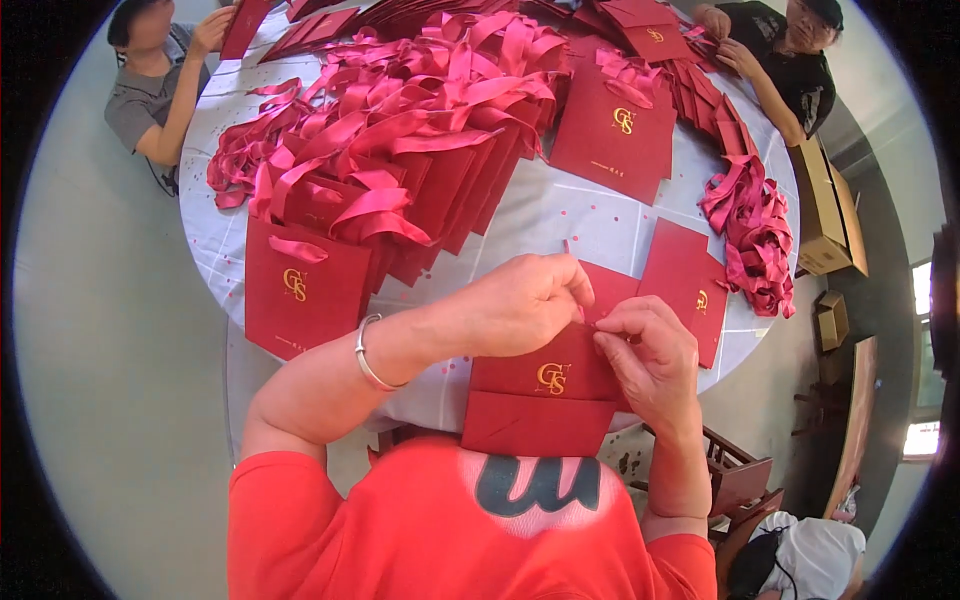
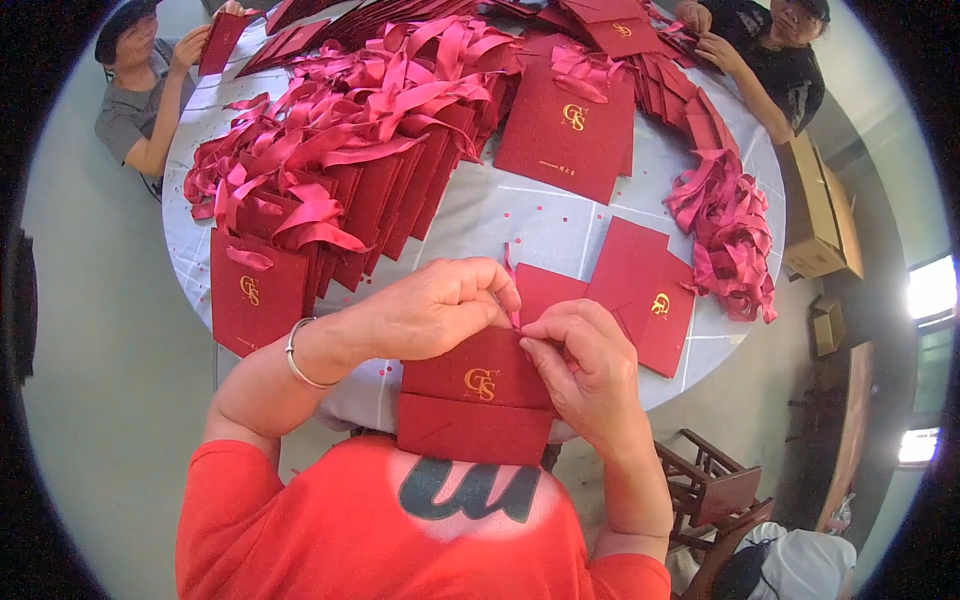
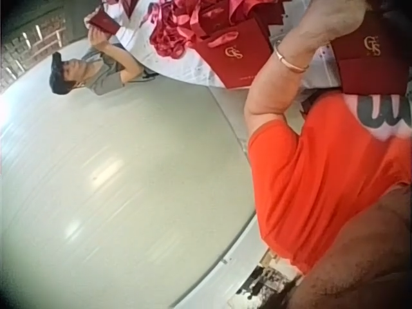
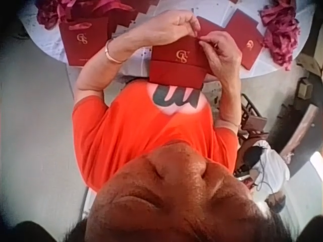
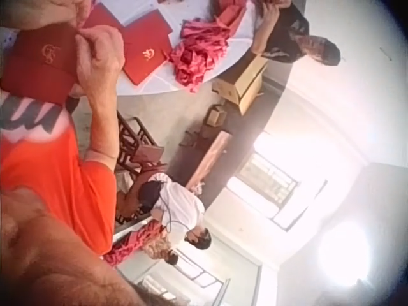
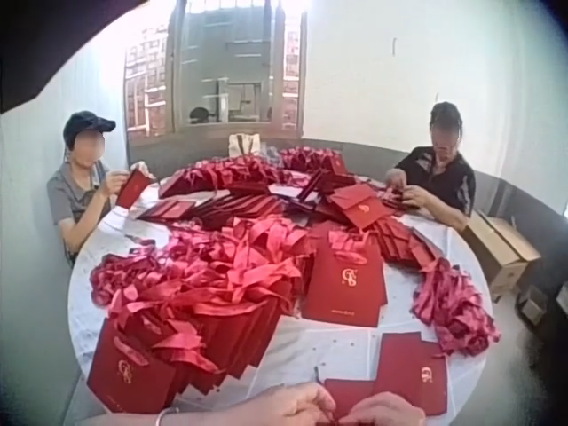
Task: The person attaches ribbon handles to paper gift bags by hand, threading ribbons into slits on each bag and folding the bags.
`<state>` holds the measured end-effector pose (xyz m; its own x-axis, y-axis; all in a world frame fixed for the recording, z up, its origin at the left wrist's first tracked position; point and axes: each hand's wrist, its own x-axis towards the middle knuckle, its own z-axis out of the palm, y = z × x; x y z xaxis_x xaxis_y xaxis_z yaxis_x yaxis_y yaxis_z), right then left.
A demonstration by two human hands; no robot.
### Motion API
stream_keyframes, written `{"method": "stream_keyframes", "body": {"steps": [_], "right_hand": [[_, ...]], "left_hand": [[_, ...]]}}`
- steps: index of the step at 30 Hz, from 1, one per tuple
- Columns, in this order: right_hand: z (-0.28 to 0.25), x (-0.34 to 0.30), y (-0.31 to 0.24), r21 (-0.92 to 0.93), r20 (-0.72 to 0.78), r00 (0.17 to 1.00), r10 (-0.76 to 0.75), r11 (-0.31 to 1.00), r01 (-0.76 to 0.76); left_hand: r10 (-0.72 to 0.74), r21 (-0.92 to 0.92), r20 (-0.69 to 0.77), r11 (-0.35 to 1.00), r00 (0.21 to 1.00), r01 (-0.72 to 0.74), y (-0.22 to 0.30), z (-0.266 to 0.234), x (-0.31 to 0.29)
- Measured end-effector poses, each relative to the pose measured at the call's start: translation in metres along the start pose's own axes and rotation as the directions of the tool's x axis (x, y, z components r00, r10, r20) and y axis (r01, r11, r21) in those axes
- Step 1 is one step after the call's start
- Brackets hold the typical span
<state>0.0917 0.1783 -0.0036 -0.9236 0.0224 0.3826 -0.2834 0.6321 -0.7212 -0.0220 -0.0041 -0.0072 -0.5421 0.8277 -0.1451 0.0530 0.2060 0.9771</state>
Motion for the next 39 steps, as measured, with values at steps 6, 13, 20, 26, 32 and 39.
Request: {"method": "stream_keyframes", "body": {"steps": [6, 13, 20, 26, 32, 39], "right_hand": [[-0.004, 0.000, -0.004, 0.001, 0.018, 1.000, -0.013, 1.000, 0.013], [-0.018, -0.006, 0.013, -0.037, 0.072, 0.996, -0.043, 0.998, 0.046], [-0.024, -0.009, 0.015, 0.010, 0.052, 0.997, 0.048, 0.999, -0.049], [-0.021, -0.005, 0.019, -0.030, 0.103, 0.994, -0.026, 0.999, 0.030], [-0.019, -0.014, 0.027, 0.108, 0.102, 0.978, 0.181, 0.976, -0.191], [-0.018, -0.015, 0.026, 0.127, 0.087, 0.964, 0.250, 0.957, -0.260]], "left_hand": [[0.056, 0.133, 0.055, 0.989, 0.997, -0.063, 0.014, -0.006, -0.008], [0.238, 0.431, 0.079, 0.867, 0.968, -0.249, 0.024, -0.017, -0.015], [0.338, 0.589, 0.080, 0.743, 0.938, -0.318, 0.028, -0.021, -0.017], [-0.015, 0.376, 0.169, 0.925, 0.986, -0.050, 0.024, -0.036, -0.011], [-0.266, 0.125, 0.211, 0.962, 0.940, 0.244, 0.028, -0.024, -0.007], [-0.344, -0.030, 0.301, 0.929, 0.890, 0.369, 0.020, -0.024, -0.001]]}}
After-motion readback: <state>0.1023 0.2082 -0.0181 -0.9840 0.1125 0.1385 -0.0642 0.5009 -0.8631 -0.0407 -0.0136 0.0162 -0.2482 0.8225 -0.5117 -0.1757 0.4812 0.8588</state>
